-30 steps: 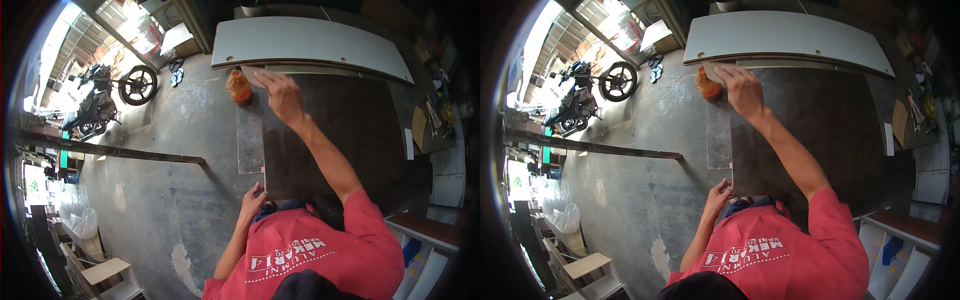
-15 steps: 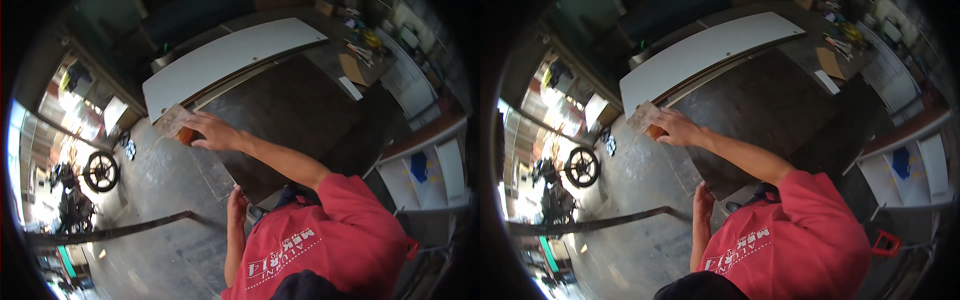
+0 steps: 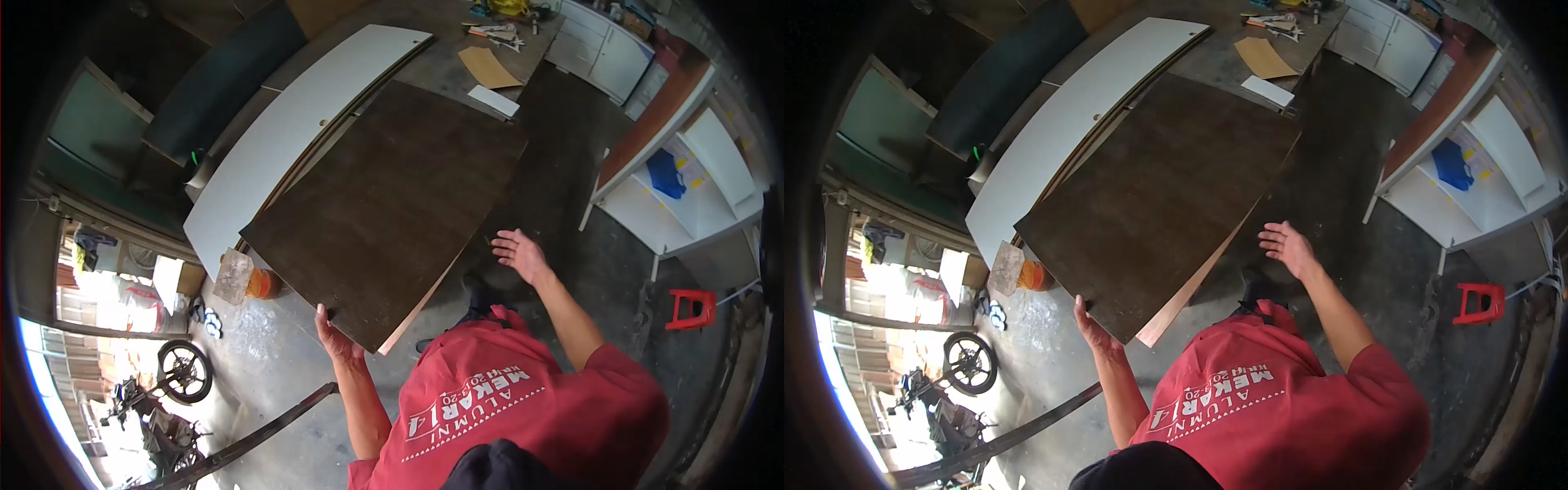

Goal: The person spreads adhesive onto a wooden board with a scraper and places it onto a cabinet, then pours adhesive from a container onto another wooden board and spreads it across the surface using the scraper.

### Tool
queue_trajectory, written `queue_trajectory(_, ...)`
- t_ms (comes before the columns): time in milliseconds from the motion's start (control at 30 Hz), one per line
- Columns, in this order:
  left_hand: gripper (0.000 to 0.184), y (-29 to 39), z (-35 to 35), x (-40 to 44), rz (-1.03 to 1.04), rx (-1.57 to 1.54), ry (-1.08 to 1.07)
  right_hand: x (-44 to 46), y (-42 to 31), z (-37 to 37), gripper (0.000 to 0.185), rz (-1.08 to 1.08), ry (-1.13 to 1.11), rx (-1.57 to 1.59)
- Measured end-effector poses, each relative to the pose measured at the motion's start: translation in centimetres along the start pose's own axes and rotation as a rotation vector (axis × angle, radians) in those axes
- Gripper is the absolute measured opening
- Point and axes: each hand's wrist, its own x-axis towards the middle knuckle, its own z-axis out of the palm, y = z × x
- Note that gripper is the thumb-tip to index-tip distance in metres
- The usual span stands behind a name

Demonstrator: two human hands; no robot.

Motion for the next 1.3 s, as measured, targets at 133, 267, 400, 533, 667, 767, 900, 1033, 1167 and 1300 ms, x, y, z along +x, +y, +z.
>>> queue_trajectory(133, 0.056, 1.3, 6.0, -0.9, 0.164, 0.13, -0.004, 5.9, 4.0, 3.6, 0.047, 0.155, -0.418, 0.275)
queue_trajectory(267, 0.058, 0.7, 13.9, -3.0, 0.298, 0.272, 0.033, 10.8, 2.7, 9.4, 0.043, 0.226, -0.685, 0.345)
queue_trajectory(400, 0.064, -1.3, 17.9, -5.2, 0.372, 0.326, 0.146, 12.6, 1.5, 10.9, 0.044, 0.362, -0.744, 0.364)
queue_trajectory(533, 0.063, -5.1, 21.7, -7.9, 0.367, 0.168, 0.322, 12.4, 1.3, 8.5, 0.046, 0.52, -0.696, 0.298)
queue_trajectory(667, 0.065, -8.7, 19.5, -9.8, 0.367, -0.014, 0.269, 12.3, 0.2, 5.7, 0.047, 0.616, -0.662, 0.202)
queue_trajectory(767, 0.07, -11.5, 17.0, -12.0, 0.394, -0.134, 0.276, 11.3, -0.3, 3.5, 0.048, 0.645, -0.644, 0.118)
queue_trajectory(900, 0.078, -14.8, 15.7, -14.2, 0.545, -0.034, 0.246, 9.1, -0.9, 1.8, 0.049, 0.656, -0.674, -0.005)
queue_trajectory(1033, 0.075, -18.3, 15.6, -19.2, 0.606, -0.045, 0.158, 4.3, -0.2, -0.5, 0.051, 0.65, -0.743, -0.138)
queue_trajectory(1167, 0.072, -24.0, 11.7, -28.0, 0.629, -0.196, 0.083, -2.6, 2.6, -3.3, 0.052, 0.642, -0.832, -0.256)
queue_trajectory(1300, 0.072, -30.0, 8.3, -39.4, 0.764, -0.292, 0.013, -11.2, 6.9, -6.0, 0.054, 0.677, -0.927, -0.367)
